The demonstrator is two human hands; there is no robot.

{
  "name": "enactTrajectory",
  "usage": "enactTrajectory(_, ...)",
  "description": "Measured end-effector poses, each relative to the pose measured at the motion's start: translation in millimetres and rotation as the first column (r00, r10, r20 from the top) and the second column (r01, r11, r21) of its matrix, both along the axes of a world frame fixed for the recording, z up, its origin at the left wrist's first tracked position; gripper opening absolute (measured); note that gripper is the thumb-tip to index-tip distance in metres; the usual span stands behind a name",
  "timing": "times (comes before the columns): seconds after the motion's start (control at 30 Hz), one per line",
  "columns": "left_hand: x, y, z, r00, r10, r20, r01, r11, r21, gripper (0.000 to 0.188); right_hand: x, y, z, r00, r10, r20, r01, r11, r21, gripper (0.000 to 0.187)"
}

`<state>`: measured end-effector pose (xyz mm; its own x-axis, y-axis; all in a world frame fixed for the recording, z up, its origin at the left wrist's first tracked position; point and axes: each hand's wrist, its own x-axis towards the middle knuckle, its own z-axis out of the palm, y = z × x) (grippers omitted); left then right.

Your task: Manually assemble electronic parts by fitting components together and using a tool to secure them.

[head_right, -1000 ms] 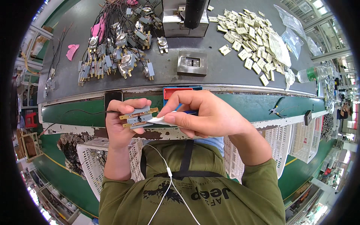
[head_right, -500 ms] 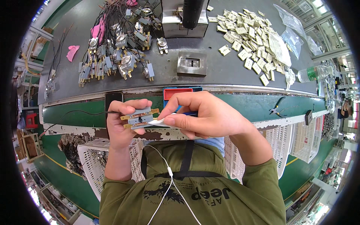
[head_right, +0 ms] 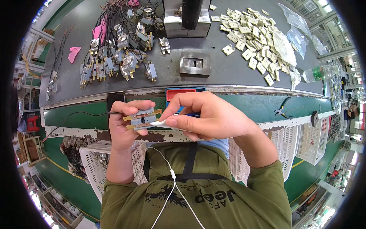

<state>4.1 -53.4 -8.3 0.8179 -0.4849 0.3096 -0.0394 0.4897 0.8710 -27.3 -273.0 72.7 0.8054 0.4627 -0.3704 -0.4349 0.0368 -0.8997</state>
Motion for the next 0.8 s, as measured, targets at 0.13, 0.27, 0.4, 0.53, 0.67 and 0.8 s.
enactTrajectory(0.13, 1, 0, 1, 1.000, -0.001, -0.027, 0.001, 1.000, 0.009, 0.051, -1, -2, -4, 0.999, -0.029, 0.014, 0.029, 1.000, -0.008, 0.014)
enactTrajectory(0.27, 0, 0, 4, 1.000, -0.007, 0.016, 0.007, 1.000, -0.002, 0.050, 0, 1, -3, 0.999, -0.016, 0.031, 0.016, 1.000, 0.011, 0.014)
enactTrajectory(0.4, 1, 2, 7, 0.999, -0.050, 0.022, 0.050, 0.999, 0.016, 0.048, 0, 9, -5, 0.995, -0.056, 0.077, 0.059, 0.997, -0.046, 0.015)
enactTrajectory(0.53, -3, 41, 17, 0.977, 0.048, 0.210, -0.067, 0.994, 0.083, 0.042, -9, -11, -26, 0.969, -0.135, 0.207, 0.128, 0.991, 0.048, 0.017)
enactTrajectory(0.67, -4, 176, 14, 0.461, 0.809, 0.364, -0.884, 0.386, 0.263, 0.031, -8, -53, -65, 0.855, -0.488, 0.176, 0.459, 0.870, 0.179, 0.019)
enactTrajectory(0.8, -65, 374, -50, 0.032, 0.999, 0.043, -0.971, 0.021, 0.238, 0.025, -4, -48, -81, 0.847, -0.517, 0.121, 0.483, 0.844, 0.232, 0.016)
